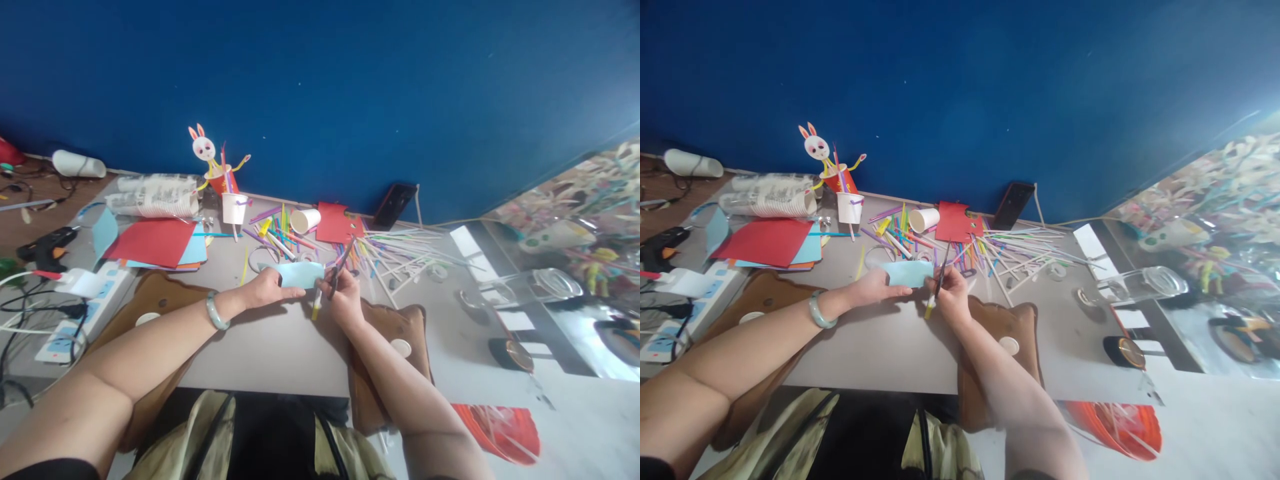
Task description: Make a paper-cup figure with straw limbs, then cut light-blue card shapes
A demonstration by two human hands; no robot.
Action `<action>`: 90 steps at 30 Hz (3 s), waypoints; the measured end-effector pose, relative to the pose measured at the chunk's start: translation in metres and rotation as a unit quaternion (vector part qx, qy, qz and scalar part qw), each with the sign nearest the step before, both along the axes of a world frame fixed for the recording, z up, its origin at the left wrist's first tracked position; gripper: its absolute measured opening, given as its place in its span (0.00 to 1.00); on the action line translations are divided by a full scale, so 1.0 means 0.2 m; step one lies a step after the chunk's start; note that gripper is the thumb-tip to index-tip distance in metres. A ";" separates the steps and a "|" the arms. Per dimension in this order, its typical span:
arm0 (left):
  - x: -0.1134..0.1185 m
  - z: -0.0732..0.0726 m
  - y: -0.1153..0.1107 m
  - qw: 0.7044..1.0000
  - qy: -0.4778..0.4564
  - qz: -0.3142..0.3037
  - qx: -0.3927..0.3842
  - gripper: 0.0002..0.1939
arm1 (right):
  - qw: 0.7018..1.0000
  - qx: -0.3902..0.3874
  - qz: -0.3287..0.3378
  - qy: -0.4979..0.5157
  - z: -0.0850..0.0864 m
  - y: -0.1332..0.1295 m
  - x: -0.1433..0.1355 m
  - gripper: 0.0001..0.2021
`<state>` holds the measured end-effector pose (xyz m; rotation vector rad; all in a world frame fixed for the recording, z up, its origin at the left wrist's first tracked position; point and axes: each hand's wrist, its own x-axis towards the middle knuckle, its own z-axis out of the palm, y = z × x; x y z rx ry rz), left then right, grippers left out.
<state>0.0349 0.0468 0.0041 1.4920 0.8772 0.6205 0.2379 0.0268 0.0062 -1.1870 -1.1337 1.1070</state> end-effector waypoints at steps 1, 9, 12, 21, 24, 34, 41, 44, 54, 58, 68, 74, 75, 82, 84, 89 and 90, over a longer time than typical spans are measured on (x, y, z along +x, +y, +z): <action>0.00 0.00 0.00 1.000 0.013 0.017 -0.003 0.18 | 1.000 0.000 0.002 -0.003 0.00 0.00 0.00 0.14; -0.01 0.05 0.03 0.993 -0.017 0.113 0.004 0.18 | 0.998 -0.018 0.047 0.024 0.01 -0.01 -0.02 0.15; -0.03 0.11 0.04 0.985 -0.040 0.167 0.012 0.19 | 0.997 -0.024 0.077 -0.003 0.03 -0.02 -0.01 0.15; -0.06 0.10 0.08 0.957 -0.141 0.253 0.005 0.18 | 0.965 -0.066 0.196 -0.159 0.02 -0.04 0.00 0.20; -0.04 0.09 0.08 0.956 -0.149 0.251 -0.030 0.18 | 0.959 -0.085 0.210 -0.168 0.02 -0.04 -0.01 0.21; 0.02 0.07 0.02 0.960 -0.148 0.214 -0.105 0.20 | 0.957 -0.079 0.215 -0.180 0.03 -0.05 -0.02 0.23; 0.03 0.09 0.01 0.961 -0.157 0.197 -0.114 0.22 | 0.955 -0.082 0.221 -0.179 0.04 -0.06 -0.03 0.27; 0.04 0.08 0.01 0.961 -0.166 0.190 -0.116 0.18 | 0.953 -0.086 0.226 -0.180 0.04 -0.06 -0.03 0.28; 0.04 0.07 0.01 0.958 -0.177 0.182 -0.136 0.16 | 0.954 -0.071 0.222 -0.189 0.04 -0.06 -0.03 0.30; 0.04 0.07 0.01 0.957 -0.174 0.176 -0.150 0.14 | 0.955 -0.064 0.223 -0.183 0.04 -0.06 -0.03 0.30; 0.03 0.04 0.01 0.961 -0.168 0.162 -0.150 0.16 | 0.959 -0.055 0.216 -0.176 0.03 -0.07 -0.02 0.29; 0.03 0.05 0.01 0.962 -0.162 0.159 -0.150 0.18 | 0.960 -0.052 0.212 -0.174 0.02 -0.07 -0.02 0.29; 0.03 0.05 0.01 0.963 -0.161 0.157 -0.150 0.18 | 0.961 -0.050 0.210 -0.174 0.02 -0.07 -0.02 0.29; 0.03 0.11 0.00 0.960 -0.152 0.157 -0.176 0.17 | 0.962 -0.045 0.199 -0.181 0.02 -0.07 -0.02 0.31; 0.03 0.11 0.00 0.960 -0.152 0.154 -0.177 0.17 | 0.962 -0.047 0.198 -0.181 0.02 -0.07 -0.02 0.31; 0.02 0.11 0.00 0.962 -0.157 0.153 -0.164 0.17 | 0.963 -0.045 0.189 -0.187 0.02 -0.07 -0.02 0.32; 0.02 0.11 0.00 0.962 -0.159 0.154 -0.161 0.17 | 0.963 -0.044 0.188 -0.189 0.02 -0.07 -0.02 0.31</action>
